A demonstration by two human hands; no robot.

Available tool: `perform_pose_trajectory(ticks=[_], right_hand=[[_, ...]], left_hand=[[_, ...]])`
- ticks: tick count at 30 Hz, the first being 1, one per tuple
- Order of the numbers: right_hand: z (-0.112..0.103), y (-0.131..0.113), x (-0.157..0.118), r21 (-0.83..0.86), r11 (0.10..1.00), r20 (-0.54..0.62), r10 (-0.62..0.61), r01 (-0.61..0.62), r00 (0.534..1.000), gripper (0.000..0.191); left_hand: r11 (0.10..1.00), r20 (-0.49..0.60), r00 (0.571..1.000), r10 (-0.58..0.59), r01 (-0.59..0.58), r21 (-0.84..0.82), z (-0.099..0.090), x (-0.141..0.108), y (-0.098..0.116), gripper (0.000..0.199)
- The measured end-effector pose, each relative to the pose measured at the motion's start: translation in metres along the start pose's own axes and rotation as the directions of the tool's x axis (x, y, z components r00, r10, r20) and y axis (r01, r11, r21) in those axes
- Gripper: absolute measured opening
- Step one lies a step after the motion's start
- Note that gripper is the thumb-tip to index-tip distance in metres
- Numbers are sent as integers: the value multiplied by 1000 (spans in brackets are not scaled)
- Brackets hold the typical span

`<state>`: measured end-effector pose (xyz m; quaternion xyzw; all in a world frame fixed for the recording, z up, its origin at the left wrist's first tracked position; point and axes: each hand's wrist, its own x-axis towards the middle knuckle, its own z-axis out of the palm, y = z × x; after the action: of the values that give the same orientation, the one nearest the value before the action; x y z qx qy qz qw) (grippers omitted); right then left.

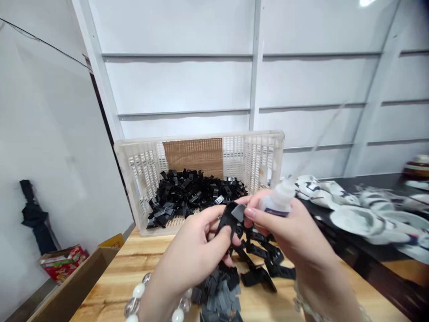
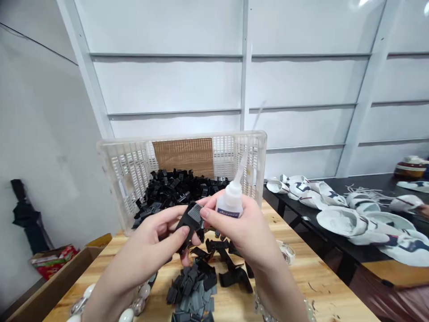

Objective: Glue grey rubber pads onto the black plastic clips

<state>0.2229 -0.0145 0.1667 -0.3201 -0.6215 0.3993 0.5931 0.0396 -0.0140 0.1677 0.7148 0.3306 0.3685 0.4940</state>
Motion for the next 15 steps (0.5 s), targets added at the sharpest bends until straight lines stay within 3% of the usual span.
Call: perform_pose_trajectory(ticks=[10, 15], right_hand=[[6, 14, -1, -39, 997, -23, 65, -66, 998, 13], [6, 15, 0, -97, 992, -16, 86, -87, 996, 13]], left_hand=[[982, 29, 983, -180, 181, -61, -1, 2, -13, 34], [978, 27, 980, -195, 196, -69, -1, 2, -17, 39]])
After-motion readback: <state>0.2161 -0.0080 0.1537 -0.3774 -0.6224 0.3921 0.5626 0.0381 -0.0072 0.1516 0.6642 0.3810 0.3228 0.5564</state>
